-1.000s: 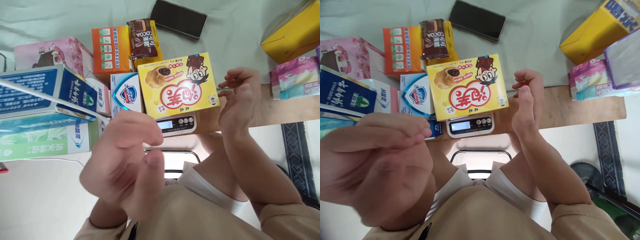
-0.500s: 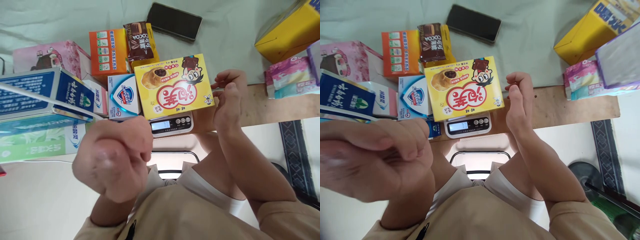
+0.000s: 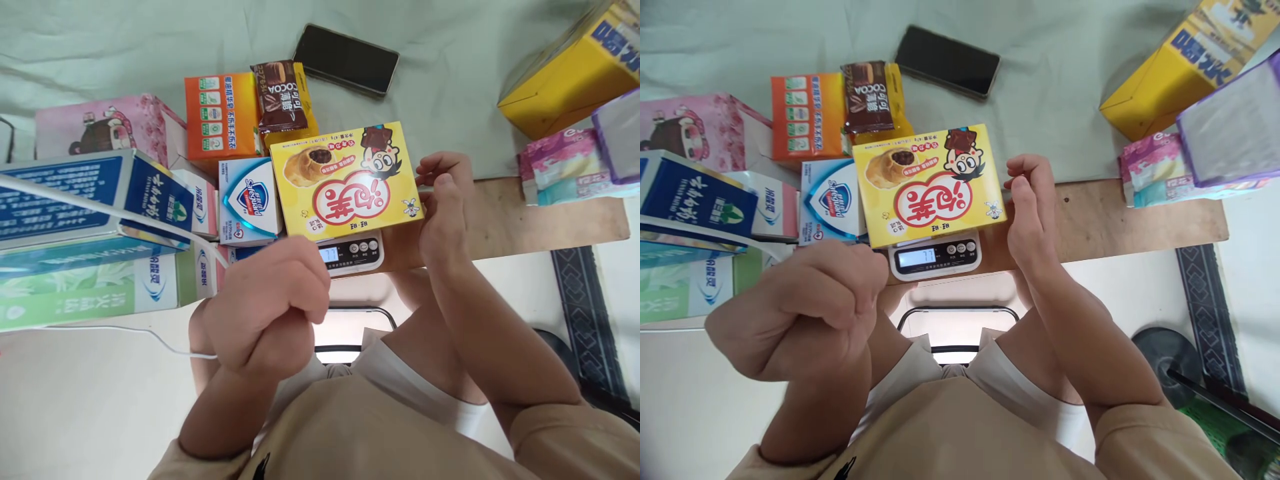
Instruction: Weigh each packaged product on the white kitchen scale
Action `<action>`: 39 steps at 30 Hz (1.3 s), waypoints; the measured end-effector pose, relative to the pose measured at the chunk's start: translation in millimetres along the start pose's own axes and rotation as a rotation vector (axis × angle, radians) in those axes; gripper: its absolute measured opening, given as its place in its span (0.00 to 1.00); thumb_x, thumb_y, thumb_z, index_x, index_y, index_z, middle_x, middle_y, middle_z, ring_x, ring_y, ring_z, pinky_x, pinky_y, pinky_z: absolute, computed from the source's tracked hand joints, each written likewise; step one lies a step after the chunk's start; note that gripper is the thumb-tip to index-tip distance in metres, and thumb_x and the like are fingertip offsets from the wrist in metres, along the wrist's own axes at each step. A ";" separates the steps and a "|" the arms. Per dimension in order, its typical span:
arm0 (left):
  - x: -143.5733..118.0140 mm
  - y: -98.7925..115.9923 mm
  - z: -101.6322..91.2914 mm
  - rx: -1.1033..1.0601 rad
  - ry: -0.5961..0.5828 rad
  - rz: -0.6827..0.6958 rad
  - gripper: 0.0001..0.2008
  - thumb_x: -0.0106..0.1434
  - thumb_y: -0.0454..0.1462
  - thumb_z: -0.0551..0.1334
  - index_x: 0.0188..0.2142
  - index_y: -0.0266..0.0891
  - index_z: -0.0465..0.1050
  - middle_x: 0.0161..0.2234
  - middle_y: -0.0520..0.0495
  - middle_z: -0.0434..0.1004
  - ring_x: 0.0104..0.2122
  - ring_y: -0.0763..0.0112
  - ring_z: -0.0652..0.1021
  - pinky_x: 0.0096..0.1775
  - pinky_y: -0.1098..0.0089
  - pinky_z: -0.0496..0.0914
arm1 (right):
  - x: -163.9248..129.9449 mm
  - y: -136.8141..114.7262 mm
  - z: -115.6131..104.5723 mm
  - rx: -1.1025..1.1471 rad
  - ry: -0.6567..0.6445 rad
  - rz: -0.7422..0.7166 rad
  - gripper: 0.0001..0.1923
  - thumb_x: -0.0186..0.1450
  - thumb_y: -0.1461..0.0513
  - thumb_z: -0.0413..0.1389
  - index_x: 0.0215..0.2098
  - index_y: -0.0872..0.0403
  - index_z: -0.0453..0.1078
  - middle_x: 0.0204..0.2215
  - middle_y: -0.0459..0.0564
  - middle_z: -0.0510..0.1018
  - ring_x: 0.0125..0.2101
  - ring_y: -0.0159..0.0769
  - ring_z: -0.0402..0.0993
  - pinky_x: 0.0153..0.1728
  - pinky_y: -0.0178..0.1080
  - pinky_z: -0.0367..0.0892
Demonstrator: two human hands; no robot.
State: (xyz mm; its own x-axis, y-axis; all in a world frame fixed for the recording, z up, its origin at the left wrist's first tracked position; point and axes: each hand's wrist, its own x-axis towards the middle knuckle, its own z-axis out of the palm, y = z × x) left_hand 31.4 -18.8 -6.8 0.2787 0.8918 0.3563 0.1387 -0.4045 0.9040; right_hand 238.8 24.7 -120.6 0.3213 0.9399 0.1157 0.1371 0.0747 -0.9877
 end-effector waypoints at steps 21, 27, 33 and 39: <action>8.9 12.1 9.2 -0.113 0.012 0.033 0.11 0.68 0.30 0.55 0.32 0.39 0.73 0.23 0.51 0.70 0.21 0.79 0.66 0.24 0.71 0.61 | 18.3 11.8 1.5 0.257 -0.291 0.180 0.32 0.59 0.45 0.61 0.56 0.47 0.60 0.54 0.50 0.75 0.54 0.40 0.76 0.50 0.47 0.78; 8.4 20.6 -4.9 -0.071 0.048 -0.035 0.15 0.69 0.31 0.57 0.54 0.44 0.72 0.22 0.57 0.65 0.19 0.80 0.64 0.22 0.73 0.60 | 22.4 13.3 -5.2 0.286 -0.209 0.325 0.31 0.54 0.51 0.59 0.54 0.46 0.60 0.41 0.47 0.79 0.38 0.40 0.78 0.38 0.48 0.78; 3.4 48.3 -26.2 -0.274 0.157 0.061 0.26 0.67 0.27 0.55 0.62 0.48 0.64 0.23 0.60 0.65 0.21 0.83 0.64 0.21 0.77 0.58 | 24.5 5.5 -27.7 0.320 0.013 0.249 0.27 0.46 0.51 0.59 0.45 0.45 0.65 0.42 0.49 0.79 0.39 0.44 0.77 0.44 0.54 0.77; -12.2 68.1 -54.2 -0.311 0.264 0.102 0.16 0.68 0.31 0.59 0.53 0.46 0.72 0.23 0.57 0.68 0.19 0.80 0.65 0.20 0.74 0.61 | 12.1 -30.3 -47.5 0.295 0.170 0.153 0.22 0.45 0.51 0.53 0.38 0.47 0.66 0.42 0.51 0.78 0.40 0.45 0.76 0.38 0.52 0.76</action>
State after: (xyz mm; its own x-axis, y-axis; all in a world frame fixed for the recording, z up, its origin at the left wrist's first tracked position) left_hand -14.1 -46.3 63.2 0.0177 0.8881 0.4593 -0.1815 -0.4489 0.8750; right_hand 283.1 18.0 -84.3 0.4714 0.8808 -0.0440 -0.1923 0.0539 -0.9799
